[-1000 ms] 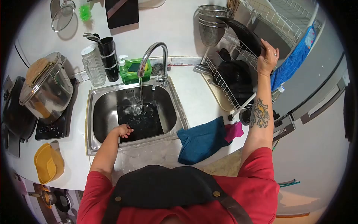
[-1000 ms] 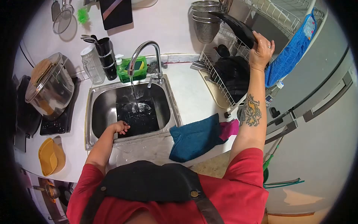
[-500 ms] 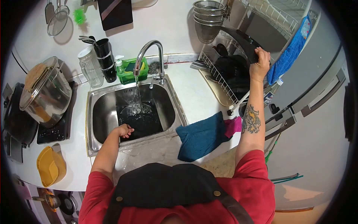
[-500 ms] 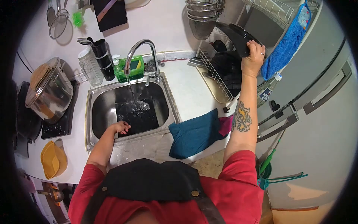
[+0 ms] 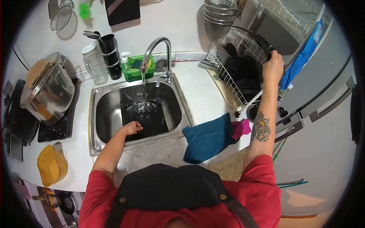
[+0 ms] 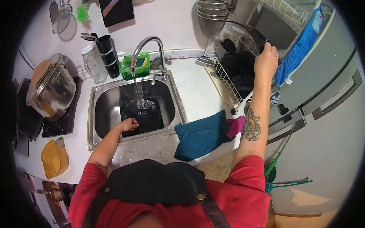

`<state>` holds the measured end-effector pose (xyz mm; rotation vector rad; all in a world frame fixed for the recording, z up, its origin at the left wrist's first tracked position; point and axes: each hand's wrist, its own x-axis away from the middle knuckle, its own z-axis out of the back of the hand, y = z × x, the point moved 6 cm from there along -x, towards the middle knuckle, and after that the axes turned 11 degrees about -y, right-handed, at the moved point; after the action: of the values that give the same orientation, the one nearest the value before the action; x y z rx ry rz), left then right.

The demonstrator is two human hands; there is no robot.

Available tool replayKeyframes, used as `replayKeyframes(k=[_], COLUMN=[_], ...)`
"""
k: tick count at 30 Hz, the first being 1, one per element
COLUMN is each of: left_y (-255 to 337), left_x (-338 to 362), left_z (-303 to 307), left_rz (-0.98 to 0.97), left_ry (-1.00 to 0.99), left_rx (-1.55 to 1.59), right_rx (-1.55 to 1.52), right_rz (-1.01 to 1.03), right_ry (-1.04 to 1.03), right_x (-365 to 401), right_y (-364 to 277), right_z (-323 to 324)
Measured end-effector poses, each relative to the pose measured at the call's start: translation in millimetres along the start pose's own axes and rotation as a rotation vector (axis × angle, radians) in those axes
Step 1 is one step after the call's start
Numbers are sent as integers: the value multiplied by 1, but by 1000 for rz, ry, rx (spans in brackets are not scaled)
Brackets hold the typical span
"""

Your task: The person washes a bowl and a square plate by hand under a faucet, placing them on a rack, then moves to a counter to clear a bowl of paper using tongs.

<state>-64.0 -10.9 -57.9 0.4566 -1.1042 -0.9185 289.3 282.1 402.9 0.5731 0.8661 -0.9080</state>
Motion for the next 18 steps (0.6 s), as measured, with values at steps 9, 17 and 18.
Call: replayKeyframes(k=[9,17,18], left_y=[23,13,13], left_x=[2,-5,-8], left_z=[-19,-37,-44], left_rz=[133,257,244], left_ry=[-163,-267,-250], left_rx=[-707,-1013,-1093], right_rx=[-179,-1850,-1968], right_rz=[179,-276,-438], right_ry=[200,-1523,-1638], right_x=[24,220,237], right_y=[-59,-301,-322], right_z=[37,-123,-131])
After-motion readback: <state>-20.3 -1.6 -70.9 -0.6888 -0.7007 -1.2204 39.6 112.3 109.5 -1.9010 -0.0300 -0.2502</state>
